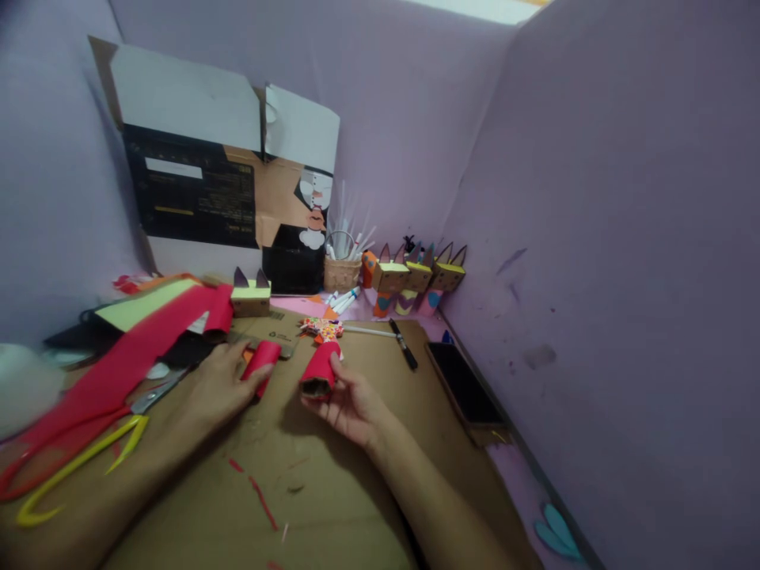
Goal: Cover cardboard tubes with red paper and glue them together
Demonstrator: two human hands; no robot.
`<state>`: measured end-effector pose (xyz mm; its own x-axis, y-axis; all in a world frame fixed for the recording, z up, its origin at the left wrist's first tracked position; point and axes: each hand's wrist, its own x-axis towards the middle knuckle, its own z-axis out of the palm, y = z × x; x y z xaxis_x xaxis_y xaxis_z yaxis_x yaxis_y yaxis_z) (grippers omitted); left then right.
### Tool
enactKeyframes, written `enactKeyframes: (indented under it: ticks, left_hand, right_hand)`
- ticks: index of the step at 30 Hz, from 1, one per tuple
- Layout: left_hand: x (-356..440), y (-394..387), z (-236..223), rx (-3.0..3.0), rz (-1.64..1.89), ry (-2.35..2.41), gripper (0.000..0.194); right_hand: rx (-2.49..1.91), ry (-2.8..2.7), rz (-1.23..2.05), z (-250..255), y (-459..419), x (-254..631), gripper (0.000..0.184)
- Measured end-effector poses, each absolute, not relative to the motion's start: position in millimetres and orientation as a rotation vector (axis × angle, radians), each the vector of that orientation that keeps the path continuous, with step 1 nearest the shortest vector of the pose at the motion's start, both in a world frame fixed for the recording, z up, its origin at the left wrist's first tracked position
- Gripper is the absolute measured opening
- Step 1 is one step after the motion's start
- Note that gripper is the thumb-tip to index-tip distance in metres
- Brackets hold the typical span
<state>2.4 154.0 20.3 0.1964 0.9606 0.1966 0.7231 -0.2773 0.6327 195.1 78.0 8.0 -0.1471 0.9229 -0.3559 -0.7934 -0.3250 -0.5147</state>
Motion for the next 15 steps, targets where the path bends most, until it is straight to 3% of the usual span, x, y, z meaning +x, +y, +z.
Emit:
enactKeyframes:
  ticks: [4, 7, 11, 15]
  left_hand:
    - [8, 129, 18, 2.398, 1.264, 1.010, 0.017]
    - [15, 106, 13, 2.580, 1.283, 0.441, 0.023]
    - [26, 90, 9, 2.763, 0.948, 0.713, 0.035]
    - [29, 91, 4, 2.826, 0.835, 0.914, 0.021]
  right_hand:
    - [-0.695, -0.220, 1.712, 7, 78, 194, 0.026]
    - [-0.678, -0.229, 1.681, 3, 79, 191, 0.021]
    - [-0.661, -0.249, 1.654, -2, 78, 182, 0.020]
    - [-0.660, -0.336, 1.602, -1, 73, 169, 0.033]
